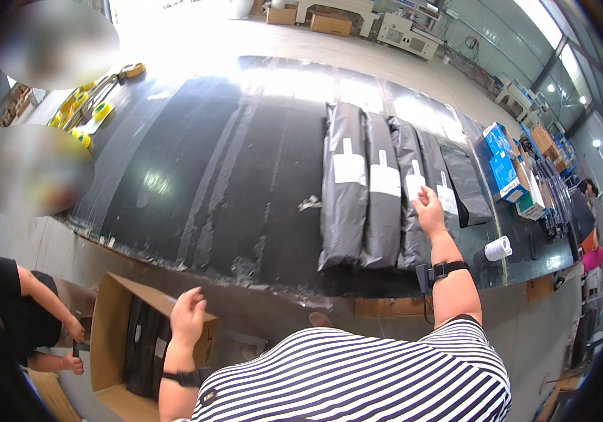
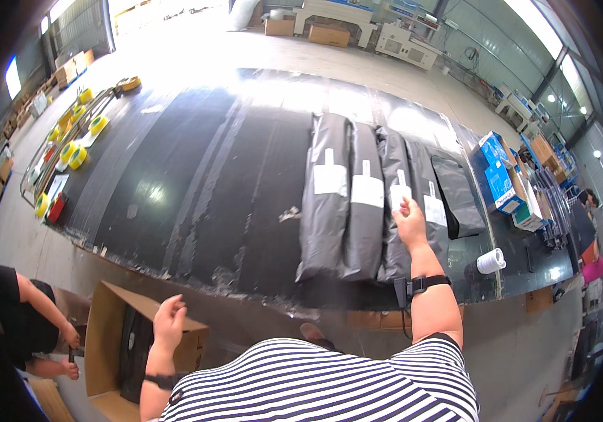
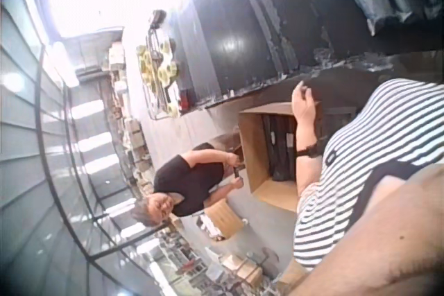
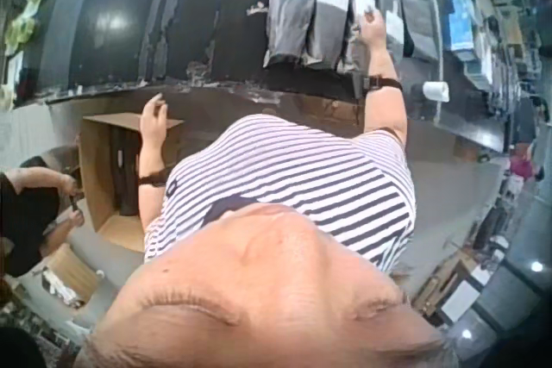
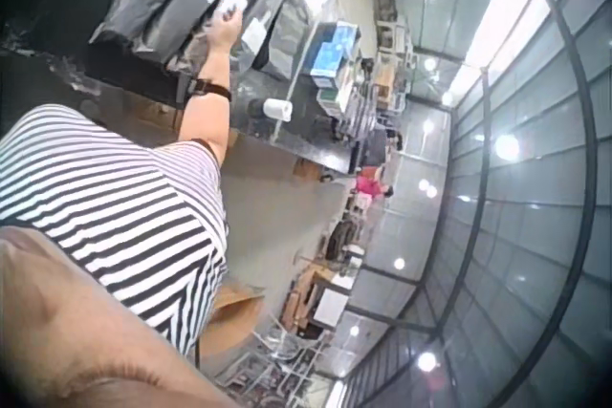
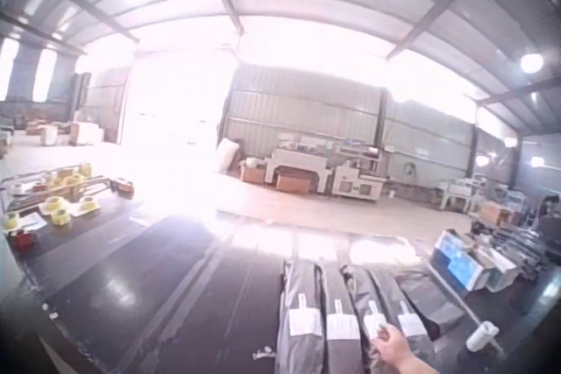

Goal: Applying labels to wrapped long cylindrical products and placing them into a cardboard box for shipping.

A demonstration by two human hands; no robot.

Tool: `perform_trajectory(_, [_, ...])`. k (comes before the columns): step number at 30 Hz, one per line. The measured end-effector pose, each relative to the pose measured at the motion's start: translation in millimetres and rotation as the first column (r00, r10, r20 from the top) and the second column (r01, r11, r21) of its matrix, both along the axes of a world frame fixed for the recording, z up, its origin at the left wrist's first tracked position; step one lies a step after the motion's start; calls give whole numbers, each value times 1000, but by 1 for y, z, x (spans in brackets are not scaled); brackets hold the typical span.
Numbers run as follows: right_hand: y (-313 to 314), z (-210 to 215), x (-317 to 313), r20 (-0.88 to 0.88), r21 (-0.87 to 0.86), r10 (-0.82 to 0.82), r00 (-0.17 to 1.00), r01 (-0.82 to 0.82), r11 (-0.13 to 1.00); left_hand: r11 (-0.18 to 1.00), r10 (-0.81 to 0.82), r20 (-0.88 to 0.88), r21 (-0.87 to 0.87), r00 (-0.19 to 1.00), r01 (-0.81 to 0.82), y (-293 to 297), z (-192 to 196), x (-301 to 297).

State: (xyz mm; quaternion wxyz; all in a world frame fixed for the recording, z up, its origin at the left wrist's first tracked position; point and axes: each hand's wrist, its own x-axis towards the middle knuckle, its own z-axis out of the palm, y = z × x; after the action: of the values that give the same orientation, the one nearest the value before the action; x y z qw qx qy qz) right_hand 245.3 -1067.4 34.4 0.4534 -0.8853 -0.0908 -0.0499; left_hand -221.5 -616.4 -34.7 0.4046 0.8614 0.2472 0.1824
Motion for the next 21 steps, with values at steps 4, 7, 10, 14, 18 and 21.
perform_trajectory(4, [-23, -27, 73, 91, -120, 64, 994, -53, 991, 906, -394, 21, -158, 919, 392, -71, 40, 202])
perform_trajectory(7, [-12, -38, 107, 39, -123, 176, 984, -170, 978, 889, -394, 8, -248, 919, 384, -115, 15, 344])
perform_trajectory(10, [38, -44, 91, -54, -217, 315, 948, -319, 923, 957, -232, -145, -208, 962, 200, -151, 25, 438])
perform_trajectory(14, [74, -54, 98, -464, -62, 18, 886, -52, 997, 977, -201, -416, -155, 887, 149, -174, 34, 483])
perform_trajectory(18, [95, -57, 94, -494, 136, 78, 866, -12, 991, 979, -151, -312, -179, 938, 98, -159, 23, 475])
perform_trajectory(21, [99, -81, 99, -469, 587, 442, 765, -103, 803, 890, -224, -173, -438, 959, 129, -156, 40, 449])
